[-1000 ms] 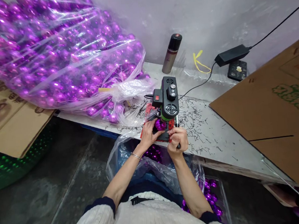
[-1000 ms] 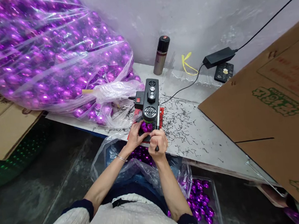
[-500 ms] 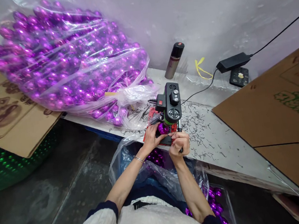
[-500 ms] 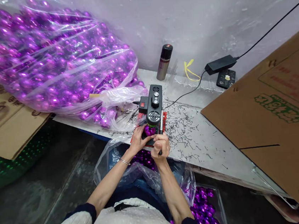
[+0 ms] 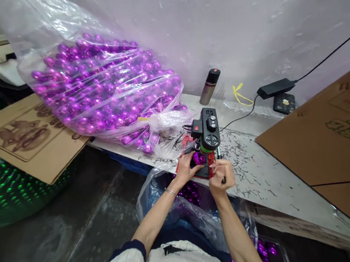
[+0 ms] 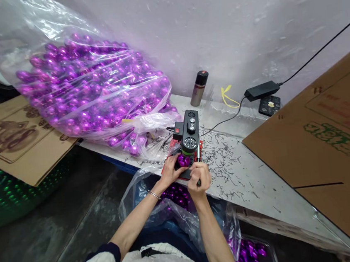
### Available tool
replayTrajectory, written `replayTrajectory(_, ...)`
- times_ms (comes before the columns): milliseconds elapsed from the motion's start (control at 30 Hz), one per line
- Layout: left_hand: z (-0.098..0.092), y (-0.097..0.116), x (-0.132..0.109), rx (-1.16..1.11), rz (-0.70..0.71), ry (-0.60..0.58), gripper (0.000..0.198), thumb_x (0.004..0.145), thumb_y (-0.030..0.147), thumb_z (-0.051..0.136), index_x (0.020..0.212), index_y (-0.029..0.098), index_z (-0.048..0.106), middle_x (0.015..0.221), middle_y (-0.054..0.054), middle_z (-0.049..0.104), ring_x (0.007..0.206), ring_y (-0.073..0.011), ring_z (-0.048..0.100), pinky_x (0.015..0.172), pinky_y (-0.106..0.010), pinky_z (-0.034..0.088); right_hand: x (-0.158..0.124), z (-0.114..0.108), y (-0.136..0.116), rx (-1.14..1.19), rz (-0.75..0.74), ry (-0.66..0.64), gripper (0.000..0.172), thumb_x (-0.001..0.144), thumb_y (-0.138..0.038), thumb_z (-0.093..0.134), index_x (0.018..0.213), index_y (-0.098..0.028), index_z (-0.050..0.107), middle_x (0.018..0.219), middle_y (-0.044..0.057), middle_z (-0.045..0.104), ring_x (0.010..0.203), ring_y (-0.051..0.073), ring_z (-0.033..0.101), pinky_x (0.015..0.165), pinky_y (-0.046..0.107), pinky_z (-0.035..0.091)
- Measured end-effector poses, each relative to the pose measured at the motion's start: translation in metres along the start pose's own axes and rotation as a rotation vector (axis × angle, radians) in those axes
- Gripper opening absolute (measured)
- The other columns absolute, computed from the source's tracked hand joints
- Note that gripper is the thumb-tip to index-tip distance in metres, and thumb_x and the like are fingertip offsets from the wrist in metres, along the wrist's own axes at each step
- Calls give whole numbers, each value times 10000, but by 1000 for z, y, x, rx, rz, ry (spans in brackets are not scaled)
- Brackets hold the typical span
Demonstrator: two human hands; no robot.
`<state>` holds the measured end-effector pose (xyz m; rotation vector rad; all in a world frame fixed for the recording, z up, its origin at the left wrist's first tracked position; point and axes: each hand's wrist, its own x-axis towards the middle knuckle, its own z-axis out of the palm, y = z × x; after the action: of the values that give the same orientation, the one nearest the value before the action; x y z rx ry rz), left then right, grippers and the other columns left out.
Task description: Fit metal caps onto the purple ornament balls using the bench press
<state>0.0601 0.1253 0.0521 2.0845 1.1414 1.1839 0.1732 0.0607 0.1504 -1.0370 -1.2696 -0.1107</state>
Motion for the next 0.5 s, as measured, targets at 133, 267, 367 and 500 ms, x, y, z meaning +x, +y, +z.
replayTrajectory(133, -3, 1, -14, -11, 64, -16, 686, 923, 485, 714, 1485, 186, 457, 1381, -182, 650, 1291, -323, 632, 1101, -541, 498, 38, 0, -30, -7, 173, -4, 361, 1012, -288, 484, 658, -223, 509, 663, -16, 534, 636, 134, 550, 607, 294, 438)
replayTrajectory(267, -22, 8, -52, 69, 148, -74, 697, 972, 474, 632, 1556, 200, 368, 1470, -194, 584, 1405, -316, 555, 1201, -583, 404, 44, -1, -37, -14, 150, -20, 361, 1014, -268, 494, 656, -220, 510, 665, -21, 548, 658, 128, 562, 642, 286, 436)
replayTrajectory(367, -44, 11, -63, 134, 172, -134, 948, 867, 670, 681, 1588, 171, 321, 1565, -237, 478, 1478, -370, 462, 1207, -600, 388, 34, -3, -33, -40, 94, -38, 337, 1008, -231, 488, 675, -219, 533, 692, -12, 580, 683, 137, 583, 670, 299, 439)
replayTrajectory(500, -84, -2, -12, 255, 78, -137, 651, 1022, 553, 464, 1530, 147, 431, 1533, -210, 534, 1460, -339, 484, 1218, -566, 373, 24, -3, -28, -28, 89, -38, 333, 1002, -222, 482, 676, -219, 549, 724, 5, 606, 694, 153, 592, 646, 309, 438)
